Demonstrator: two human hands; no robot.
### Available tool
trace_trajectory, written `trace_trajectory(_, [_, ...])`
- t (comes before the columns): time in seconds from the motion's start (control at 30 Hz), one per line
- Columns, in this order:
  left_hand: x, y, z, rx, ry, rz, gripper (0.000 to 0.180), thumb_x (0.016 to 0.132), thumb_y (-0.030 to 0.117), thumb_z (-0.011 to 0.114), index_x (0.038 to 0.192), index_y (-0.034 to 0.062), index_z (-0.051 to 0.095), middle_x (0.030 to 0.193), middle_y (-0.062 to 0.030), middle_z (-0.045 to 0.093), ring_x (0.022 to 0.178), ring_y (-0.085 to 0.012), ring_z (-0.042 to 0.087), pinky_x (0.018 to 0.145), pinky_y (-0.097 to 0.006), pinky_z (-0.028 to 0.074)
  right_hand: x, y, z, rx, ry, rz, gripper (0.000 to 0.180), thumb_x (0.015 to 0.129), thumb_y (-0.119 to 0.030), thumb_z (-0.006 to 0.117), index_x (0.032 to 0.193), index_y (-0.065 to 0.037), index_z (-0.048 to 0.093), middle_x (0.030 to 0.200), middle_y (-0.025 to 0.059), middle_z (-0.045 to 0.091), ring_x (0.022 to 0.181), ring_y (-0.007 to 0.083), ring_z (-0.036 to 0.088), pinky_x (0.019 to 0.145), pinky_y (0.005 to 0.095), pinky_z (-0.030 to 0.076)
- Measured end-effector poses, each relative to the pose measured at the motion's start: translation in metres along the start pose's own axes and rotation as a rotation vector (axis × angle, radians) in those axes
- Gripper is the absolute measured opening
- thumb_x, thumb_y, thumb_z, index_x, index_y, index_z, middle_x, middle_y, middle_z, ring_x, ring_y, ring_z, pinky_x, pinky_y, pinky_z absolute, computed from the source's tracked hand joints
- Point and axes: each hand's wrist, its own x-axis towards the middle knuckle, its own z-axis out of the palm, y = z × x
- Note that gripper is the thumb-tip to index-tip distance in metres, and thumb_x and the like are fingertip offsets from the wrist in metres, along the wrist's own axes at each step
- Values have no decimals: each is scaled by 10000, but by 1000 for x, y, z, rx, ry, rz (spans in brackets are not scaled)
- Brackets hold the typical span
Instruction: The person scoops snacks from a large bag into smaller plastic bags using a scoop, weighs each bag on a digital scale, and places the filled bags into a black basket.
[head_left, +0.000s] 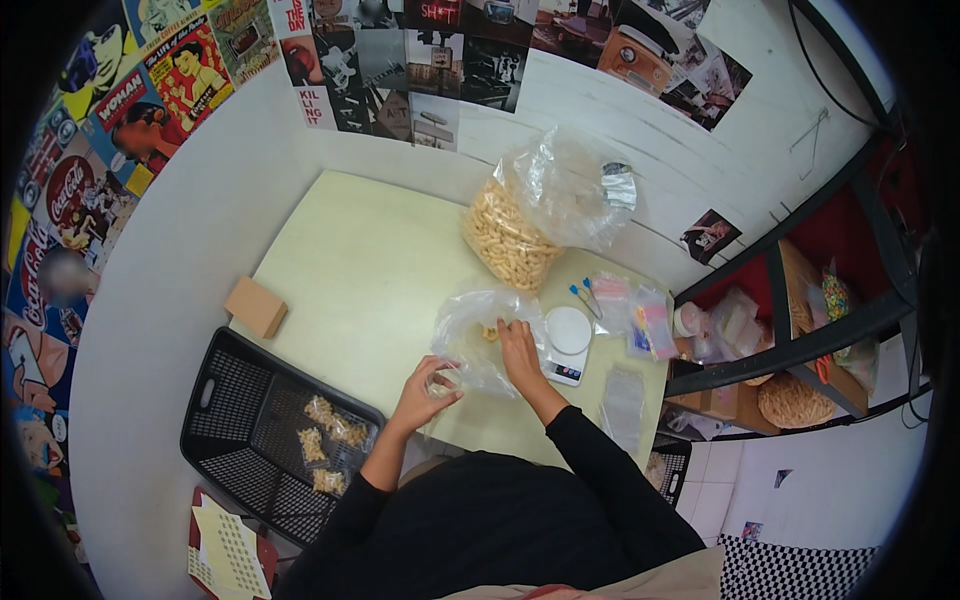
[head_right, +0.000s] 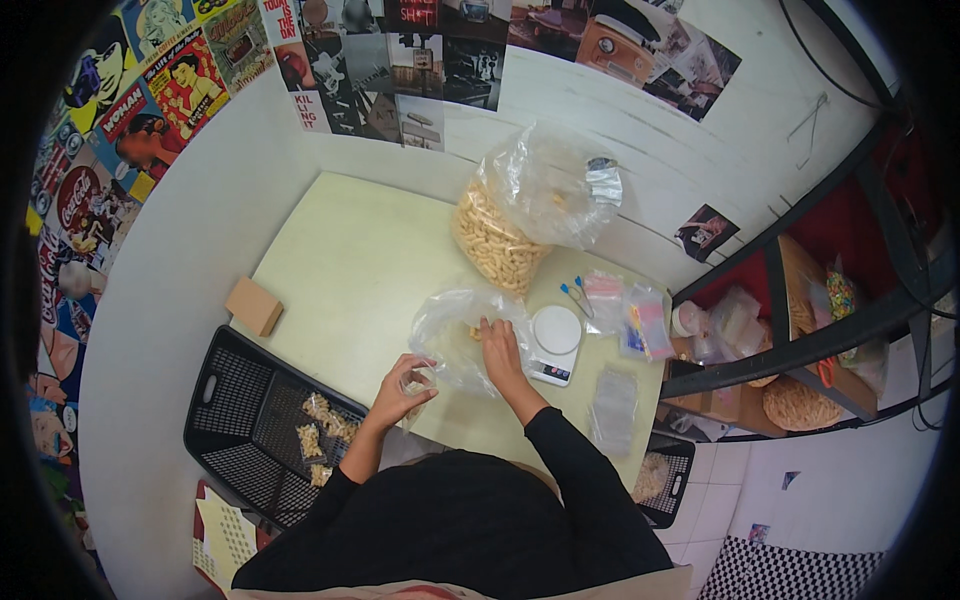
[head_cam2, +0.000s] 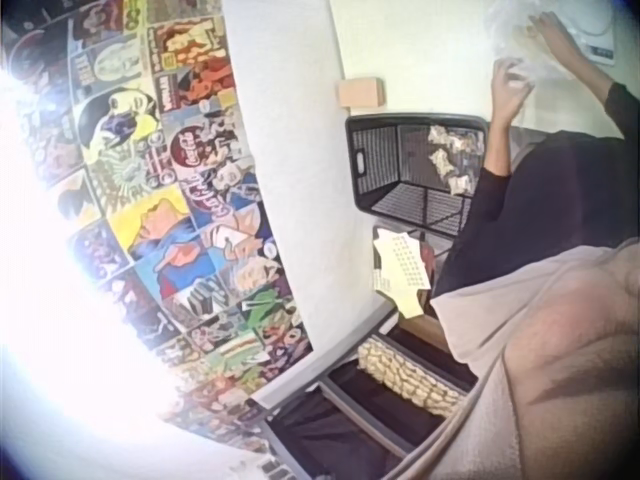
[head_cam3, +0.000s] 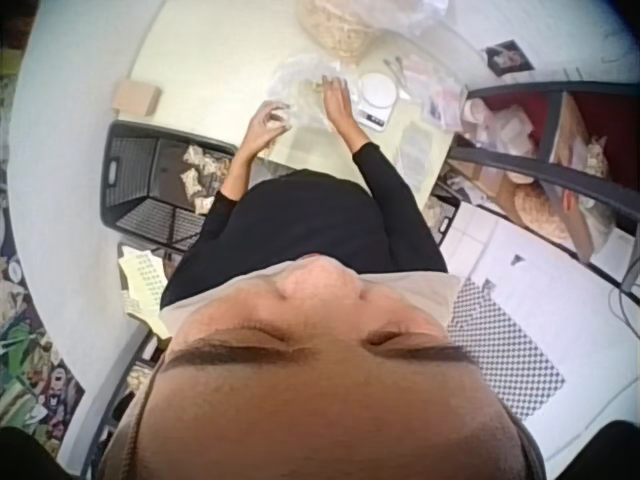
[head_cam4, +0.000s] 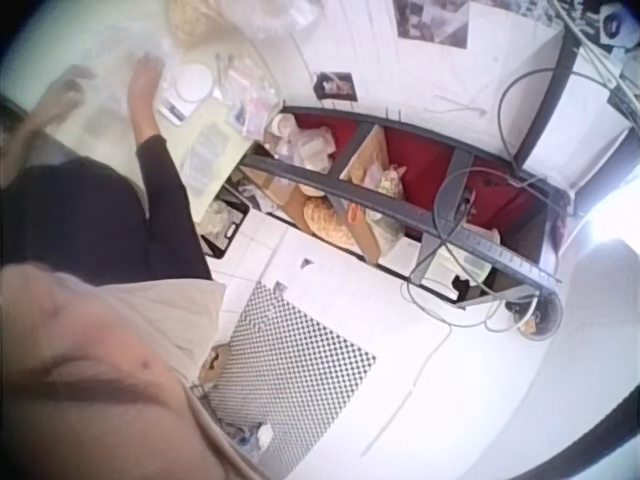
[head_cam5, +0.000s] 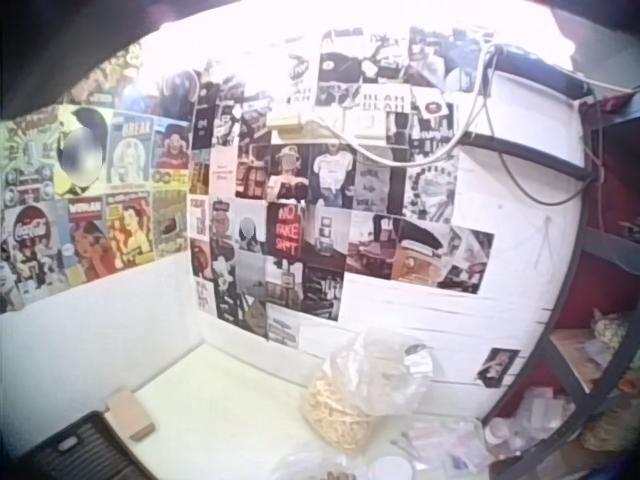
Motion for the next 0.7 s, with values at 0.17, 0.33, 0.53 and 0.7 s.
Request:
trace_trajectory(0.17, [9,0,-7,-17,7,6,427,723,10,734,1121,16,582,1133,-80,515,1020,-185,543,813,-293,501,19,-1,14,-23,43,19,439,800,28,498,1237,34,545,963,163,534,969,300,497,863,360,445])
trace_trajectory(0.33, [18,2,-12,-34,23,-9,446,730,41,734,1148,30,579,1153,-66,516,1048,-188,532,858,-322,467,24,6,23,71,-42,65,405,819,13,495,1214,5,582,955,175,539,964,315,504,868,377,440])
trace_trajectory(0.53, [23,3,-21,-174,17,-76,490,732,54,717,1194,47,551,1218,-76,468,1103,-223,512,928,-345,448,16,25,33,256,-128,172,403,848,-1,464,1233,-19,579,918,213,570,931,369,530,862,422,445])
trace_trajectory(0.7, [9,-57,-39,-546,181,-148,569,726,53,673,1263,42,487,1287,-94,430,1214,-254,440,992,-455,436,5,32,45,269,-163,232,395,867,-17,450,1244,-21,566,935,238,594,933,393,561,839,452,474])
